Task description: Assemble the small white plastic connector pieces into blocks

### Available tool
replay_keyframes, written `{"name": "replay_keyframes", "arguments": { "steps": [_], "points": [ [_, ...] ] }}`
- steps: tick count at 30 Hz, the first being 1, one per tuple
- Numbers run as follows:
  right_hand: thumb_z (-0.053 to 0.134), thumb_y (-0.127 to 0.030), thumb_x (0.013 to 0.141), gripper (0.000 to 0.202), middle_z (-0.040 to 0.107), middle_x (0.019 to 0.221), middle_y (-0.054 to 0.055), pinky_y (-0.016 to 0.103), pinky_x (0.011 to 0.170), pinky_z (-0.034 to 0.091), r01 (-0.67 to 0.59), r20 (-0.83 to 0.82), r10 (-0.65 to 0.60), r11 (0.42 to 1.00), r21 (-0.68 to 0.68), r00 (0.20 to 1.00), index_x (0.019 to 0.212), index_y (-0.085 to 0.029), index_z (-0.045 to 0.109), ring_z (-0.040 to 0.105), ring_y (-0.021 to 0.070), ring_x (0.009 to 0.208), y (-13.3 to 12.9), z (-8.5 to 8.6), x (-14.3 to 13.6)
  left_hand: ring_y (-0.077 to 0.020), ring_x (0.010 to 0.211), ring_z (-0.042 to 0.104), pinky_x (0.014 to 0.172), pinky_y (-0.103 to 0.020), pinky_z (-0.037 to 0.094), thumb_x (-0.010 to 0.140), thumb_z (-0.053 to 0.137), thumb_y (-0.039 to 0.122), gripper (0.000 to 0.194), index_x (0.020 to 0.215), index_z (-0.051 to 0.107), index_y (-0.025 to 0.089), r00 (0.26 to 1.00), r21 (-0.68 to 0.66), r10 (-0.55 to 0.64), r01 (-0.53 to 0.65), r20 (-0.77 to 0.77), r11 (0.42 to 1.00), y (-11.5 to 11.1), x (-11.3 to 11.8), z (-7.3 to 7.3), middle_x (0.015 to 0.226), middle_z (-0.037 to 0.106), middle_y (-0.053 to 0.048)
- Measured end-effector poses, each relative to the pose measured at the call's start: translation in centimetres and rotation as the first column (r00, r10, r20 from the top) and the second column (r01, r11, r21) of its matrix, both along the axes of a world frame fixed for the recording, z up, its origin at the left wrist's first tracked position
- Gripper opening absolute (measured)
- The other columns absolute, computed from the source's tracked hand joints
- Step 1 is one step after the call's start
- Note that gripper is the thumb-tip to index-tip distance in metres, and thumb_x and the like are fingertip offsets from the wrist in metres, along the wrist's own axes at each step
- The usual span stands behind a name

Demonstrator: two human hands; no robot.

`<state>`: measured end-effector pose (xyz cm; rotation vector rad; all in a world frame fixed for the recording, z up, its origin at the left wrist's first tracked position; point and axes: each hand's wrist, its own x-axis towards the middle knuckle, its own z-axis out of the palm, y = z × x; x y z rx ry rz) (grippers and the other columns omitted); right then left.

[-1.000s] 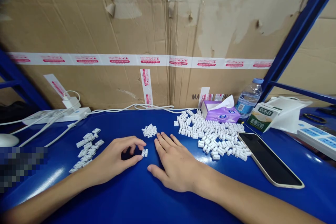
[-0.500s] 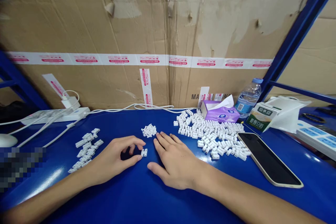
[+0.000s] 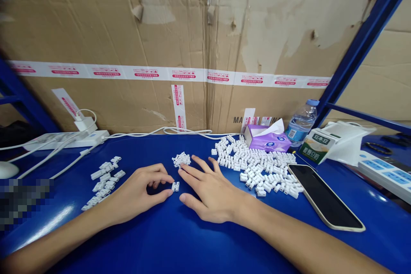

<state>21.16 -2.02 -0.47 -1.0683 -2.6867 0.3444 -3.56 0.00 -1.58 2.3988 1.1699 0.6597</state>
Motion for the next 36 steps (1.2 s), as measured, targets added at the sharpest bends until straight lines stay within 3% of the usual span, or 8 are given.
{"name": "replay_keyframes", "arguments": {
  "steps": [7,12,15,19,22,28,36],
  "points": [
    [0.042,-0.042,0.105,0.053,0.055,0.149,0.013,0.069,0.117,0.018,0.008,-0.055,-0.004,0.997,0.078,0.999,0.153,-0.02,0.043,0.033,0.0349,0.148,0.1,-0.3,-0.2,-0.014,0.072,0.055,0.068,-0.028,0.044,0.087,0.067,0.03,0.015,0.098,0.078,0.026,1.0,-0.008,-0.01,0.01,0.009,1.0,0.0,-0.1,-0.1,0.086,0.062,0.0],
    [0.044,-0.028,0.104,0.039,0.067,0.128,0.011,0.056,0.109,0.034,0.038,-0.097,-0.023,0.988,0.152,0.995,0.14,-0.019,0.055,0.054,0.0277,0.122,0.5,-0.6,-0.2,-0.0138,0.072,0.055,0.067,-0.028,0.044,0.088,0.067,0.03,0.015,0.098,0.077,0.026,1.0,-0.016,-0.013,0.013,0.003,1.0,-0.1,-0.1,-0.1,0.087,0.061,0.001],
    [0.044,-0.028,0.104,0.04,0.064,0.135,0.011,0.055,0.106,0.035,0.064,-0.085,-0.049,0.982,0.179,0.995,0.142,-0.018,0.053,0.05,0.0302,0.127,0.8,-0.5,0.0,-0.014,0.073,0.055,0.068,-0.028,0.044,0.089,0.067,0.03,0.015,0.098,0.077,0.026,1.0,-0.019,-0.013,0.013,0.005,1.0,-0.2,0.0,0.0,0.088,0.062,0.0],
    [0.041,-0.027,0.105,0.046,0.057,0.147,0.009,0.059,0.109,0.028,0.008,-0.032,-0.002,0.985,0.174,0.999,0.151,-0.022,0.044,0.038,0.034,0.139,1.0,-0.5,0.1,-0.0142,0.073,0.056,0.068,-0.028,0.044,0.088,0.066,0.029,0.014,0.097,0.077,0.026,1.0,-0.014,-0.019,0.019,0.01,1.0,-0.2,0.0,0.0,0.088,0.063,0.0],
    [0.042,-0.021,0.104,0.045,0.063,0.14,0.009,0.057,0.108,0.027,-0.01,-0.043,0.018,0.983,0.182,0.999,0.148,-0.023,0.048,0.042,0.0318,0.135,1.1,-0.5,0.0,-0.014,0.072,0.056,0.067,-0.027,0.045,0.088,0.066,0.029,0.015,0.097,0.077,0.026,1.0,-0.009,-0.019,0.019,0.01,1.0,-0.2,0.0,0.0,0.089,0.063,0.0],
    [0.047,-0.004,0.097,0.039,0.072,0.108,0.009,0.043,0.088,0.035,-0.001,-0.082,0.018,0.979,0.204,0.996,0.127,-0.02,0.067,0.057,0.024,0.102,1.7,-1.0,0.3,-0.0142,0.073,0.056,0.068,-0.028,0.045,0.089,0.065,0.029,0.015,0.099,0.077,0.026,0.999,-0.014,-0.035,0.036,0.014,0.999,-0.3,0.1,-0.1,0.09,0.064,0.0],
    [0.047,-0.006,0.098,0.039,0.067,0.104,0.01,0.042,0.087,0.043,-0.038,-0.131,0.05,0.995,0.091,0.99,0.129,-0.018,0.067,0.058,0.0228,0.096,1.0,-0.7,0.3,-0.0171,0.08,0.059,0.075,-0.031,0.044,0.09,0.066,0.03,0.013,0.097,0.076,0.026,0.998,-0.03,-0.034,0.032,-0.062,0.999,-1.7,0.9,0.5,0.093,0.066,-0.001]
  ]
}}
